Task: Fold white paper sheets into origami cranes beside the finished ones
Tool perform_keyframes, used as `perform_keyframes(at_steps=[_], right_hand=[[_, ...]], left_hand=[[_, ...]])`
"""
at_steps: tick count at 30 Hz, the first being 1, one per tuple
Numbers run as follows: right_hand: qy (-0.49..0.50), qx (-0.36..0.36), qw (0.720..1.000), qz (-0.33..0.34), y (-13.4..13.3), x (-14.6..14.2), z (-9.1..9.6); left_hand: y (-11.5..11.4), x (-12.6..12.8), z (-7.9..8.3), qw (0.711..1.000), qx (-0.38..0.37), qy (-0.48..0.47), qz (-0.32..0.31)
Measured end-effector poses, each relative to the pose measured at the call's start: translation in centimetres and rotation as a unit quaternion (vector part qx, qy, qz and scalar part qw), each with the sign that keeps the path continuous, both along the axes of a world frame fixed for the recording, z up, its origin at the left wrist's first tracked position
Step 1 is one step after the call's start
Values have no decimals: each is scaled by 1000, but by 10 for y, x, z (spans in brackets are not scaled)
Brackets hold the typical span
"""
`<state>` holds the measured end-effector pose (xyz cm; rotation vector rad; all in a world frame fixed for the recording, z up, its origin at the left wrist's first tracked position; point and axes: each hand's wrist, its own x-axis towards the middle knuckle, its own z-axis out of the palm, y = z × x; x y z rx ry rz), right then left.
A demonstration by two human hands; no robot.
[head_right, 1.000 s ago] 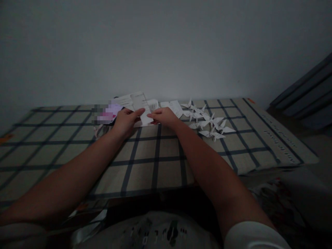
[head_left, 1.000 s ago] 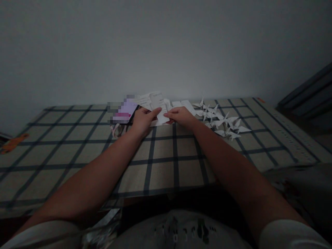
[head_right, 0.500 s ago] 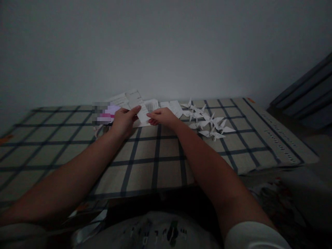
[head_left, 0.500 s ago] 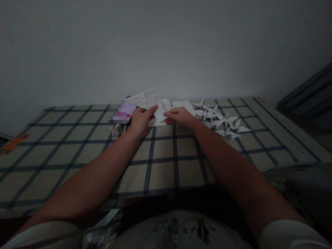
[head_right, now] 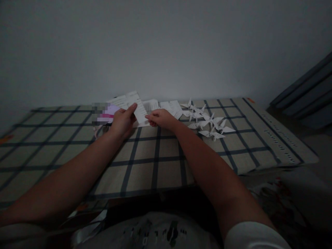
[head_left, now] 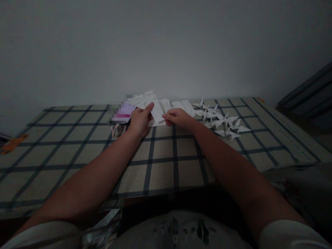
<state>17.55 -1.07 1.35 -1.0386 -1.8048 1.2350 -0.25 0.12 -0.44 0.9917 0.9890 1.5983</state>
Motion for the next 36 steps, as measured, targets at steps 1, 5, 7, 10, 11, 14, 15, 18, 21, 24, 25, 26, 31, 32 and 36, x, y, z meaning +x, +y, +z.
perform_keyframes(at_steps=[1,5,7,10,11,14,15,18,21,24,25,26,31,32,36], right_hand=[[2,1,1000,5,0,0,0],[14,-6,1000,7,3,-1,-2],[36,1,999,-12,6,0,-3],[69,24,996,-40,12,2,-6],[78,29,996,-44,13,3,-7],[100,21,994,-40,16,4,-10],[112,11,993,-41,17,3,-11],[162,-23,984,-70,21,3,-14],[197,-35,974,-102,25,3,-17],[218,-44,969,-105,25,3,-17],[224,-49,968,-103,25,3,-16],[226,-52,968,-101,24,3,-15],[188,-35,973,-126,21,4,-11],[184,-32,974,-130,21,4,-10],[177,-19,975,-134,21,4,-10]], left_hand=[[0,0,0,1000,0,1,-7],[-3,0,-2,996,-6,15,-82],[-5,1,-4,991,-26,28,-124],[-8,3,-6,985,-44,55,-159],[-9,4,-7,984,-43,63,-162],[-9,3,-7,985,-34,81,-151],[-9,2,-7,985,-33,86,-149],[-8,1,-9,981,-28,114,-155],[-8,-1,-11,974,-23,157,-164],[-8,-1,-11,972,-25,171,-157],[-8,-1,-11,973,-25,169,-154],[-8,0,-10,974,-23,166,-152],[-8,2,-11,973,-15,163,-160],[-8,2,-11,974,-17,162,-157],[-5,2,-14,976,-16,161,-146]])
